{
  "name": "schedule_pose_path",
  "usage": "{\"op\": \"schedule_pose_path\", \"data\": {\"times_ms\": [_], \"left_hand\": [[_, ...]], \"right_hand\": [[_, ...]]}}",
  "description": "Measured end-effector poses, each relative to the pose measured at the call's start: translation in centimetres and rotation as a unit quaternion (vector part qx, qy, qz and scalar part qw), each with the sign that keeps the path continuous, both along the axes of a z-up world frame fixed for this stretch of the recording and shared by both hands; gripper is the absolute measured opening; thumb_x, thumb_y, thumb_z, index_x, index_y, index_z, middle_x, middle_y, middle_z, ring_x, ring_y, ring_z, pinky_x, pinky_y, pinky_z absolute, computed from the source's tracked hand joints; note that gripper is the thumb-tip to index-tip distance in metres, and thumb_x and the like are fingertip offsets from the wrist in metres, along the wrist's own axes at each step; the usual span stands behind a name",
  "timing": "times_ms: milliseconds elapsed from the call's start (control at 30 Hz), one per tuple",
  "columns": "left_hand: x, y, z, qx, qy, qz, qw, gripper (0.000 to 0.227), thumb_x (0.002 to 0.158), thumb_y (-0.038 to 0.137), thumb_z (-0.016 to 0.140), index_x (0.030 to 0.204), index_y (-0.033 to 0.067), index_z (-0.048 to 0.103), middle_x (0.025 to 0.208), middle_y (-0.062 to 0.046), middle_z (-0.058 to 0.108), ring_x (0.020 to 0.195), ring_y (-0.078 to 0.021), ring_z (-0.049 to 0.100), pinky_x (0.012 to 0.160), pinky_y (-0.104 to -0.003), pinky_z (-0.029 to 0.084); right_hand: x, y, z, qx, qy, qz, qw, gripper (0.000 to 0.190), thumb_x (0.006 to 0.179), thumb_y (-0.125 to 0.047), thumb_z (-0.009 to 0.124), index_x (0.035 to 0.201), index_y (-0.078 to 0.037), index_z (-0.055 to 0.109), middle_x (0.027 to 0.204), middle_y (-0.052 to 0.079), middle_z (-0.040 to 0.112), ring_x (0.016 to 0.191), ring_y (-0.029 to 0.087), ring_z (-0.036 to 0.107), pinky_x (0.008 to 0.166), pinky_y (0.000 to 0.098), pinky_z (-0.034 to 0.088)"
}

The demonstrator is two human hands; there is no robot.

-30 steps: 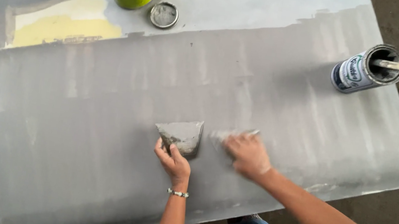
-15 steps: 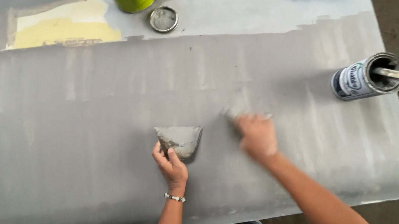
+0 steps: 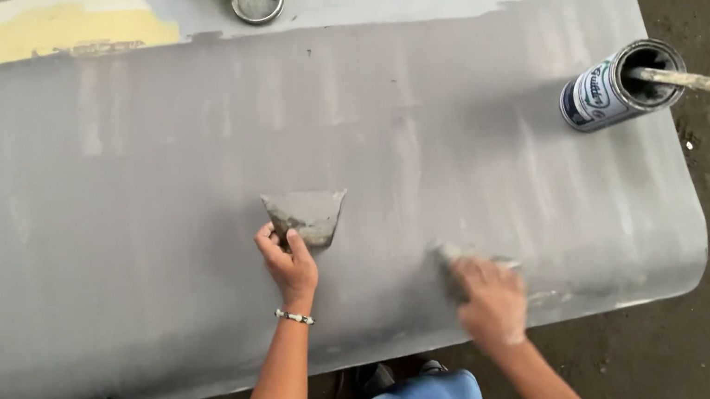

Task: The person uses a putty knife to spread a gray filler substance onto a large, curved metal panel. They repeatedly scoop the filler from a can and smooth it across the surface, occasionally wiping the tool on the panel's edge.

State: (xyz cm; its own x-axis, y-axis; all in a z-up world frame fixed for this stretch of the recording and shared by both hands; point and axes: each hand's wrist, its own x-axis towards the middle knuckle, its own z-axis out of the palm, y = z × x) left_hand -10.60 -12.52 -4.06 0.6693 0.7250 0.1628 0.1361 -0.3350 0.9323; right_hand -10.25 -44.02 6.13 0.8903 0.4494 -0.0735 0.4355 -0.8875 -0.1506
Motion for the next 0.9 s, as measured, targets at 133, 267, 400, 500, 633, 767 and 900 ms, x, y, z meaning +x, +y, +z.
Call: {"op": "schedule_pose_path", "data": {"times_ms": [133,267,400,500,633,767,900], "left_hand": [[-1.9,-0.5,2.1,-0.08,-0.003,-0.006,0.997,0.032,0.101,0.013,0.056,0.126,-0.0017,0.042,0.103,-0.015,0.061,0.085,-0.0217,0.062,0.073,-0.037,0.055],[-6.2,-1.2,1.6,-0.169,-0.01,-0.011,0.986,0.031,0.101,0.013,0.056,0.123,-0.0009,0.039,0.101,-0.013,0.059,0.078,-0.0165,0.061,0.064,-0.03,0.057],[-8.9,-2.4,1.4,-0.235,-0.046,-0.019,0.971,0.031,0.101,0.012,0.055,0.123,-0.001,0.038,0.105,-0.013,0.06,0.079,-0.0147,0.062,0.062,-0.029,0.058],[-10.7,-2.2,0.8,-0.264,-0.038,-0.009,0.964,0.031,0.101,0.012,0.056,0.122,-0.0012,0.038,0.105,-0.015,0.061,0.076,-0.0157,0.063,0.061,-0.029,0.057],[-12.1,-2.5,1.0,-0.281,-0.033,-0.01,0.959,0.032,0.1,0.011,0.056,0.123,-0.0015,0.037,0.106,-0.016,0.062,0.075,-0.0162,0.064,0.059,-0.028,0.056],[-12.6,-2.6,1.0,-0.275,-0.042,-0.015,0.96,0.032,0.1,0.011,0.056,0.122,-0.0022,0.037,0.104,-0.017,0.062,0.074,-0.0159,0.065,0.059,-0.028,0.056],[-12.4,-2.6,0.9,-0.265,-0.04,-0.022,0.963,0.03,0.1,0.01,0.056,0.12,-0.0024,0.038,0.1,-0.016,0.063,0.069,-0.0157,0.064,0.057,-0.029,0.055]], "right_hand": [[-2.9,0.0,-2.2,0.008,-0.025,-0.012,1.0,0.066,0.069,-0.011,0.068,0.134,-0.017,0.057,0.134,0.008,0.06,0.123,0.032,0.054,0.102,0.0538,0.043],[-3.4,0.6,-2.2,-0.004,-0.019,0.01,1.0,0.067,0.072,-0.006,0.064,0.138,-0.02,0.057,0.135,0.007,0.061,0.126,0.028,0.053,0.105,0.0512,0.041],[-7.1,2.3,-2.8,0.022,-0.001,0.051,0.998,0.069,0.072,-0.006,0.061,0.139,-0.019,0.055,0.138,0.008,0.059,0.129,0.029,0.05,0.108,0.0519,0.037],[-7.3,2.6,-3.4,0.062,-0.03,0.08,0.994,0.07,0.067,-0.008,0.063,0.136,-0.018,0.055,0.14,0.01,0.056,0.133,0.032,0.046,0.113,0.0544,0.032],[-8.8,3.7,-4.7,0.004,-0.032,0.016,0.999,0.074,0.068,-0.006,0.062,0.141,-0.019,0.054,0.143,0.012,0.052,0.136,0.034,0.041,0.115,0.0542,0.025],[-8.7,4.2,-5.0,0.009,-0.019,0.014,1.0,0.072,0.069,-0.008,0.06,0.141,-0.016,0.052,0.147,0.015,0.048,0.141,0.034,0.036,0.118,0.0535,0.021],[-9.6,5.0,-6.6,0.041,-0.075,0.024,0.996,0.07,0.075,-0.006,0.056,0.144,-0.005,0.048,0.153,0.015,0.048,0.146,0.032,0.039,0.12,0.0525,0.025]]}}
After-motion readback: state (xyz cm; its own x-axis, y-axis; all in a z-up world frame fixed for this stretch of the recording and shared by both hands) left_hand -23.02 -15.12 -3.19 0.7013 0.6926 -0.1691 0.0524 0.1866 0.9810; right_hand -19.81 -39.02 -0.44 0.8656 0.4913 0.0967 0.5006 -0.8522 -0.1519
